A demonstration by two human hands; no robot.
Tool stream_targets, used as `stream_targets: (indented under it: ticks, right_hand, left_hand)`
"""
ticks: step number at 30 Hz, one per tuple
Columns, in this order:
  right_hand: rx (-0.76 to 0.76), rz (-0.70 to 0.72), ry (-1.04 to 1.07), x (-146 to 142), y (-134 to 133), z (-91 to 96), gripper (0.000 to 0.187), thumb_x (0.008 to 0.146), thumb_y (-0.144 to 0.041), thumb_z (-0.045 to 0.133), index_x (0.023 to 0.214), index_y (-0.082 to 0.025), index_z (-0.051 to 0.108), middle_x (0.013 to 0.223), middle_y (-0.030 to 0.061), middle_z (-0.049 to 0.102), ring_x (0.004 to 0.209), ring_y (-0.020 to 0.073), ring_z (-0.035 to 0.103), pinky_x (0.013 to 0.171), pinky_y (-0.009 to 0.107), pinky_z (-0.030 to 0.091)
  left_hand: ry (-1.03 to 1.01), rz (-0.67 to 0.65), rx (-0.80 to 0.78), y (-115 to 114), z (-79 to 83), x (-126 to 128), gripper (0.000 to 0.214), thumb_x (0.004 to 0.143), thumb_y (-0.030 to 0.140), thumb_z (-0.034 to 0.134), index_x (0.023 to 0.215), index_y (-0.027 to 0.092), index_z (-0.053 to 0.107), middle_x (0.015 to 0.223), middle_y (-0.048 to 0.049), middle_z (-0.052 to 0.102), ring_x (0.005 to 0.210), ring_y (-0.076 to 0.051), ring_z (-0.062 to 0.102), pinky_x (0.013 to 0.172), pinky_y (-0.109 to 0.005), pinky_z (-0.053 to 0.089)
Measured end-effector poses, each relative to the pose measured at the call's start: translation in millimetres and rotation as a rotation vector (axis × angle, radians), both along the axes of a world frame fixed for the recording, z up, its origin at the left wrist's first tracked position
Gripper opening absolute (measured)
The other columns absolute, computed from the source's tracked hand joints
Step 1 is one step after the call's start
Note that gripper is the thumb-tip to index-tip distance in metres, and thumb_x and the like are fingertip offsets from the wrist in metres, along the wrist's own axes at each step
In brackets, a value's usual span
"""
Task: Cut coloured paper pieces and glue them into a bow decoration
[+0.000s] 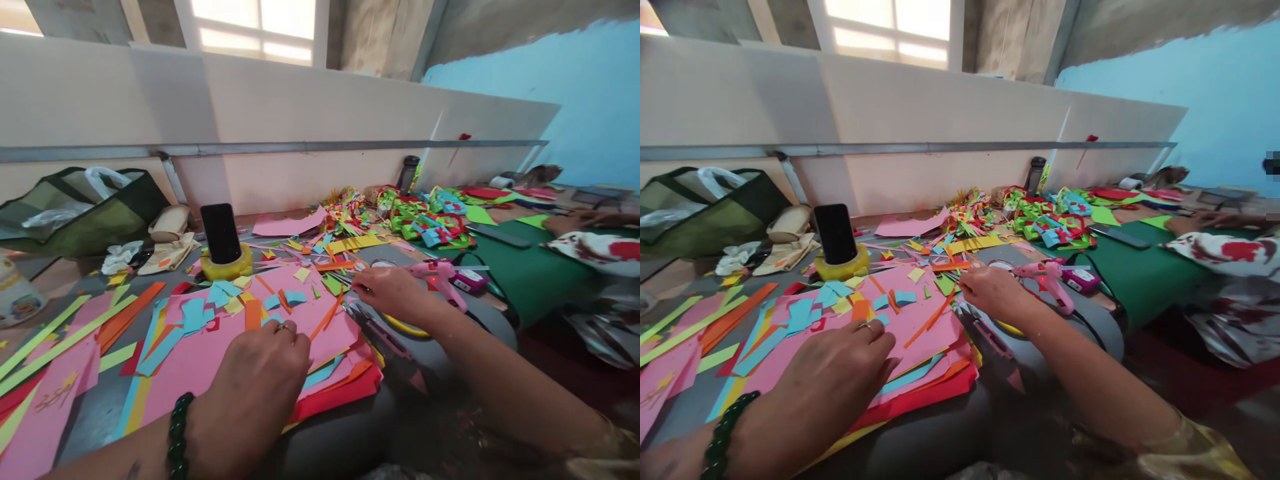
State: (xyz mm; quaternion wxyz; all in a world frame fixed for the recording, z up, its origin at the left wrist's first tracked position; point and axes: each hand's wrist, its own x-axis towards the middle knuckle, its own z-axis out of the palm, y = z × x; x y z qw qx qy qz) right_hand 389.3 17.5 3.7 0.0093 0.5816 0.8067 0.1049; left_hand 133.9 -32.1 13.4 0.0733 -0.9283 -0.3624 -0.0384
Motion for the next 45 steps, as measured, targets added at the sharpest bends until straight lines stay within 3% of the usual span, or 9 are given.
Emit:
stream_targets:
  ticks: [6, 10, 13, 17, 28, 31, 35, 38, 45]
  right_hand:
    - [0.312, 0.039, 0.224, -17, -5, 26.4, 0.024, 0.090, -0.026, 0.044, 0.092, -0.015, 0.065, 0.086, 0.0068, 0.068, 0.079, 0.0159, 0.060, 0.070, 0.023, 0.039]
    - [0.137, -0.130, 0.063, -20, 2, 27.4, 0.030, 0.092, -0.025, 0.038, 0.094, -0.015, 0.066, 0.091, 0.0099, 0.069, 0.083, 0.0187, 0.063, 0.069, 0.025, 0.040]
    - [-0.081, -0.161, -0.074, -15, 13, 8.9, 0.027, 0.086, -0.019, 0.045, 0.081, -0.013, 0.070, 0.081, 0.0125, 0.071, 0.076, 0.0216, 0.065, 0.063, 0.026, 0.040]
    - [-0.197, -0.111, -0.126, -9, 22, -12.8, 0.025, 0.083, -0.019, 0.048, 0.083, -0.011, 0.072, 0.084, 0.0145, 0.071, 0.079, 0.0221, 0.067, 0.062, 0.025, 0.043]
    - [-0.206, -0.040, -0.167, -16, 27, -23.4, 0.022, 0.079, -0.008, 0.049, 0.078, -0.009, 0.072, 0.076, 0.0175, 0.070, 0.077, 0.0245, 0.067, 0.065, 0.028, 0.044]
    - [-0.168, -0.049, -0.128, -10, 27, -18.4, 0.022, 0.078, -0.013, 0.050, 0.076, -0.012, 0.071, 0.078, 0.0143, 0.071, 0.075, 0.0230, 0.066, 0.063, 0.026, 0.042]
    - [-0.088, -0.072, -0.036, 2, 18, 7.4, 0.025, 0.083, -0.020, 0.046, 0.085, -0.018, 0.071, 0.080, 0.0056, 0.072, 0.072, 0.0170, 0.064, 0.060, 0.023, 0.039]
    - [-0.028, -0.062, 0.013, -5, 14, 23.3, 0.030, 0.089, -0.024, 0.040, 0.094, -0.017, 0.068, 0.086, 0.0050, 0.071, 0.074, 0.0146, 0.063, 0.062, 0.021, 0.039]
    - [-0.152, 0.116, -0.093, -54, 34, 14.3, 0.026, 0.087, -0.018, 0.046, 0.081, -0.014, 0.071, 0.084, 0.0121, 0.070, 0.078, 0.0197, 0.064, 0.064, 0.024, 0.039]
  left_hand:
    - [-0.148, -0.039, 0.030, 11, -20.3, 28, 0.020, 0.084, 0.022, 0.051, 0.101, 0.015, 0.060, 0.105, -0.0123, 0.062, 0.091, -0.025, 0.058, 0.069, -0.036, 0.050]
    - [-0.209, -0.149, -0.048, 16, -45.8, 35, 0.043, 0.090, 0.037, 0.042, 0.128, 0.017, 0.047, 0.138, -0.0121, 0.046, 0.120, -0.028, 0.045, 0.098, -0.047, 0.038]
    - [-0.177, -0.168, -0.135, 17, -57.3, 34, 0.050, 0.092, 0.046, 0.034, 0.128, 0.014, 0.048, 0.134, -0.0130, 0.050, 0.122, -0.029, 0.045, 0.104, -0.051, 0.032]
    - [-0.184, -0.124, -0.152, 16, -61.2, 33, 0.054, 0.091, 0.047, 0.035, 0.125, 0.008, 0.049, 0.129, -0.0169, 0.054, 0.119, -0.030, 0.048, 0.102, -0.048, 0.035]
    - [-0.177, -0.136, -0.135, 14, -53.3, 28, 0.020, 0.089, 0.026, 0.044, 0.088, 0.012, 0.059, 0.088, -0.0108, 0.062, 0.082, -0.024, 0.059, 0.072, -0.036, 0.051]
    - [-0.183, -0.103, -0.140, 18, -57.6, 25, 0.009, 0.080, 0.009, 0.049, 0.083, 0.015, 0.055, 0.084, -0.0076, 0.061, 0.076, -0.021, 0.058, 0.066, -0.031, 0.050]
    - [-0.185, -0.010, -0.087, 21, -55.9, 27, 0.040, 0.068, -0.003, 0.051, 0.105, 0.012, 0.051, 0.105, -0.0131, 0.059, 0.089, -0.023, 0.057, 0.073, -0.033, 0.050]
    - [-0.111, -0.011, -0.092, 22, -50.9, 31, 0.035, 0.066, -0.004, 0.050, 0.099, 0.009, 0.055, 0.100, -0.0149, 0.062, 0.090, -0.026, 0.057, 0.077, -0.037, 0.050]
    - [-0.101, -0.090, -0.184, 17, -49.5, 28, 0.031, 0.063, -0.002, 0.049, 0.091, 0.009, 0.059, 0.088, -0.0138, 0.063, 0.082, -0.025, 0.059, 0.070, -0.035, 0.053]
